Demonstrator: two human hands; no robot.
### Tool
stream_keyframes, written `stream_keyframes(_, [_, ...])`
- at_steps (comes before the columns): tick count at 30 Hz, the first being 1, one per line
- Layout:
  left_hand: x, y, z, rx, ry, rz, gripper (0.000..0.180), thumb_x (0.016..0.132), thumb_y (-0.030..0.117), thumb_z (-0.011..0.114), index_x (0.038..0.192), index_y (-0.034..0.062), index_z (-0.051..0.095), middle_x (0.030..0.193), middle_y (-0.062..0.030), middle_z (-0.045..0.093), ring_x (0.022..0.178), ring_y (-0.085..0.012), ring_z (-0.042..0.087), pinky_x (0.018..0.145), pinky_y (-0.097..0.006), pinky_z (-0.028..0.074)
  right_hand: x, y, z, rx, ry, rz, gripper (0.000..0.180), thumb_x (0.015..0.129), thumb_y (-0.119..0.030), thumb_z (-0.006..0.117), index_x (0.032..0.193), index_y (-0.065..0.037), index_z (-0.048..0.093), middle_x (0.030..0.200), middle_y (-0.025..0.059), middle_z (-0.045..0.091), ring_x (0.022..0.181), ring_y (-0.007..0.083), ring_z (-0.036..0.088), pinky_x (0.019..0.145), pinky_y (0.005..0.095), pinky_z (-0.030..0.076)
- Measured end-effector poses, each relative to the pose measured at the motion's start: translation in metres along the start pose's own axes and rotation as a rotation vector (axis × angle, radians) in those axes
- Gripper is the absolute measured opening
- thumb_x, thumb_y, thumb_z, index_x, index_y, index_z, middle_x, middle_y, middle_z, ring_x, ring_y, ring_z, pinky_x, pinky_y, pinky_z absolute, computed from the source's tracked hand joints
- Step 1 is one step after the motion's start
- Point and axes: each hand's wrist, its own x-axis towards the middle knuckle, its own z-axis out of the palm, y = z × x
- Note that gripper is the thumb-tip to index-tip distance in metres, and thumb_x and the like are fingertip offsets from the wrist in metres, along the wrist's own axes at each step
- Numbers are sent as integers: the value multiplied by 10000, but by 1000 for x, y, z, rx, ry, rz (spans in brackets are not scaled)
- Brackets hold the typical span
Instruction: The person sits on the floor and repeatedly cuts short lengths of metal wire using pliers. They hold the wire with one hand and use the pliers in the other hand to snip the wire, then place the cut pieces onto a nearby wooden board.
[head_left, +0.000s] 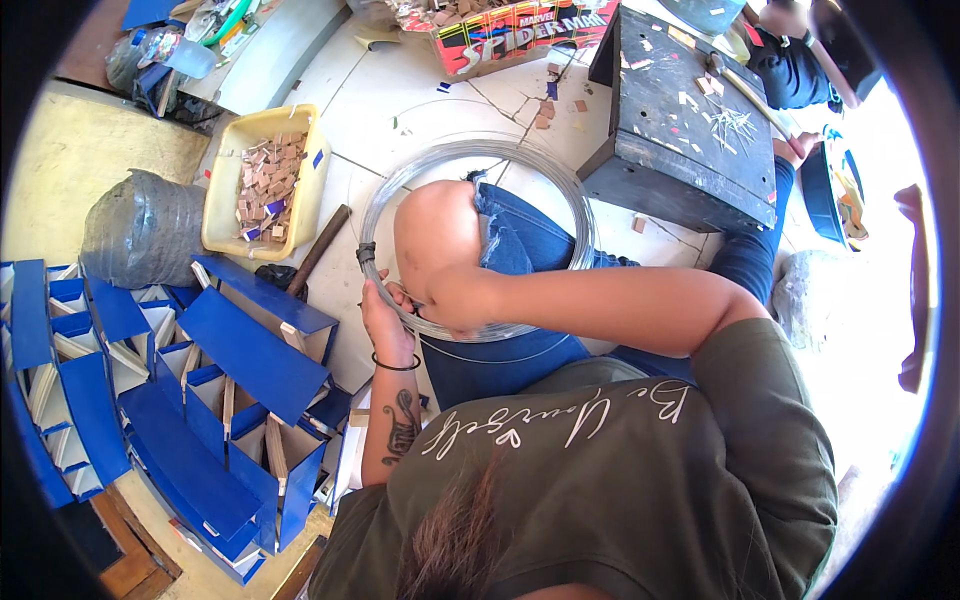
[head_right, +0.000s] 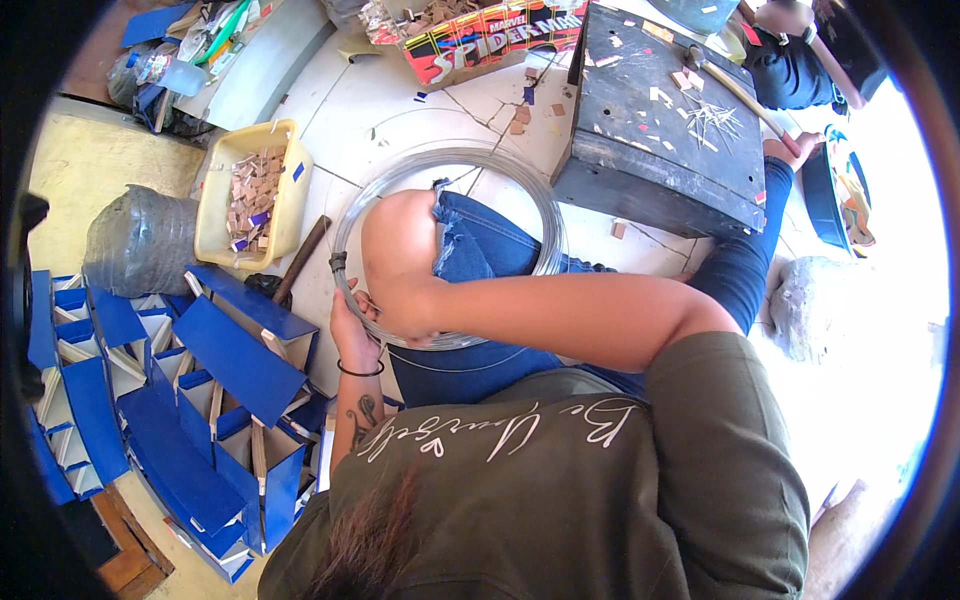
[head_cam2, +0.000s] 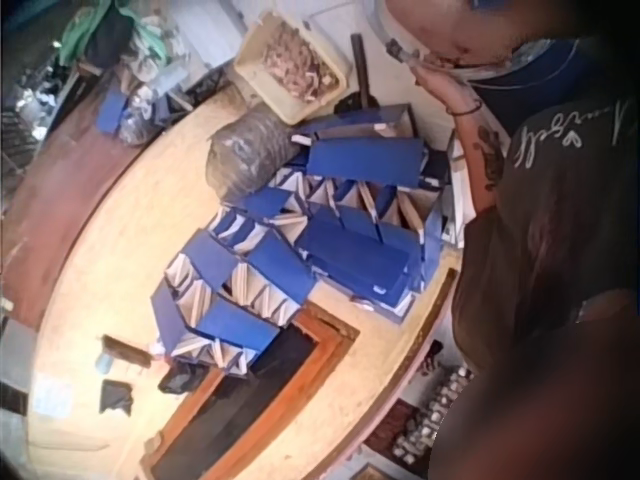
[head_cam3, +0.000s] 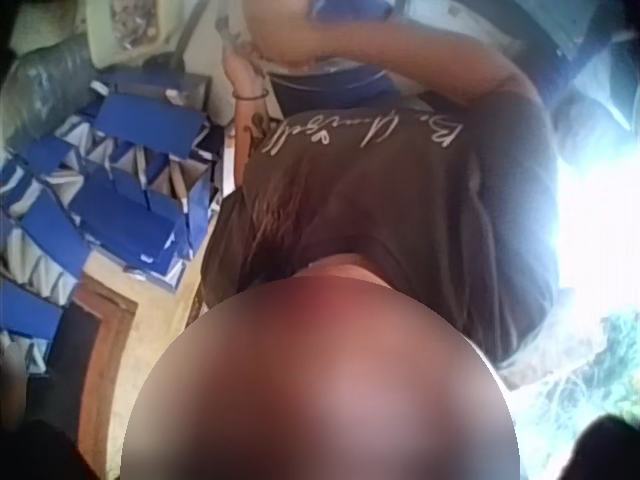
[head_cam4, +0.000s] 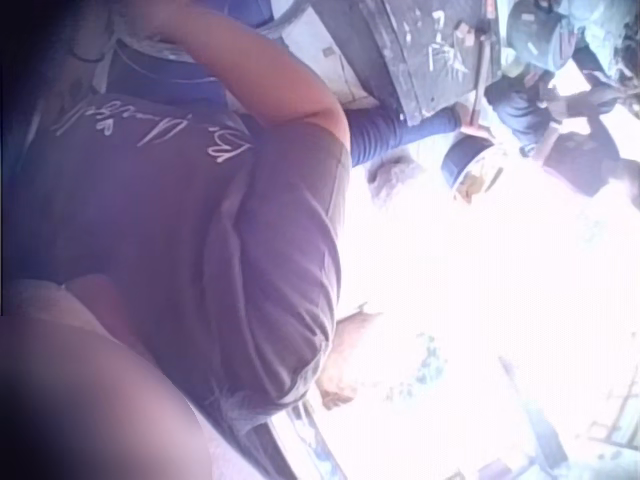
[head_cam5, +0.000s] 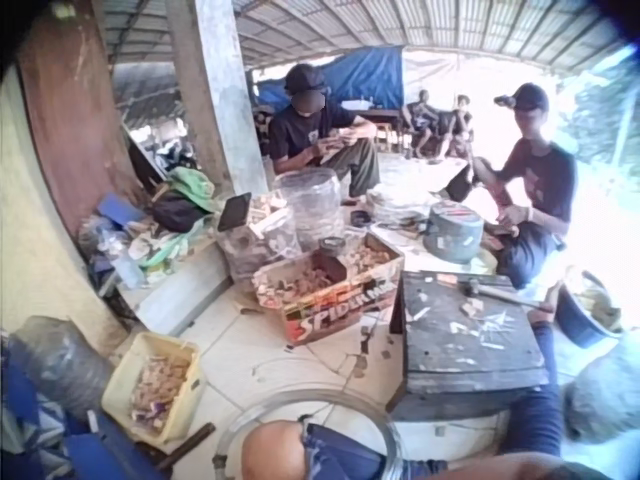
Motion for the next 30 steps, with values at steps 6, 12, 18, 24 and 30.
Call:
stream_keyframes(6, [2, -3, -5, 25, -17, 22, 372, 963, 309, 303, 1064, -8, 470, 569, -14, 411, 461, -105, 393, 451, -234, 350, -5, 17, 13, -465, 140, -123, 243, 824, -186, 478, 696, -58, 641, 683, 96, 645, 643, 227, 639, 576, 358, 500])
stream_keyframes(12, [3, -2, 1, -38, 25, -9, 357, 964, 308, 303, 1040, 3, 473, 569, -15, 413, 459, -108, 388, 447, -238, 341, 8, -37, -13, -696, 268, -138, 230, 791, -259, 566, 874, -68, 663, 886, 96, 659, 793, 243, 638, 655, 383, 485])
stream_keyframes(18, [-1, 1, -1, 15, -29, 12, 349, 967, 300, 294, 1047, 6, 464, 566, -15, 414, 458, -116, 387, 449, -246, 339, 22, 11, -97, -357, 693, 86, 408, 818, -359, 507, 989, -14, 643, 987, 227, 625, 962, 316, 612, 834, 422, 472])
stream_keyframes(24, [2, 0, -4, 35, -42, 2, 350, 974, 306, 281, 1051, 14, 458, 536, -21, 399, 433, -124, 385, 447, -247, 345, 63, 158, -175, 47, 1117, 559, 381, 799, -195, 540, 1129, -3, 543, 1153, 198, 558, 1092, 328, 538, 919, 414, 432])
stream_keyframes(30, [-1, 6, -5, 41, -51, -26, 324, 980, 324, 289, 1039, 48, 448, 524, -19, 393, 409, -124, 383, 415, -253, 345, 97, 188, -189, 87, 1113, 604, 347, 774, -251, 572, 1011, -1, 618, 1135, 181, 581, 1083, 307, 547, 905, 360, 448])
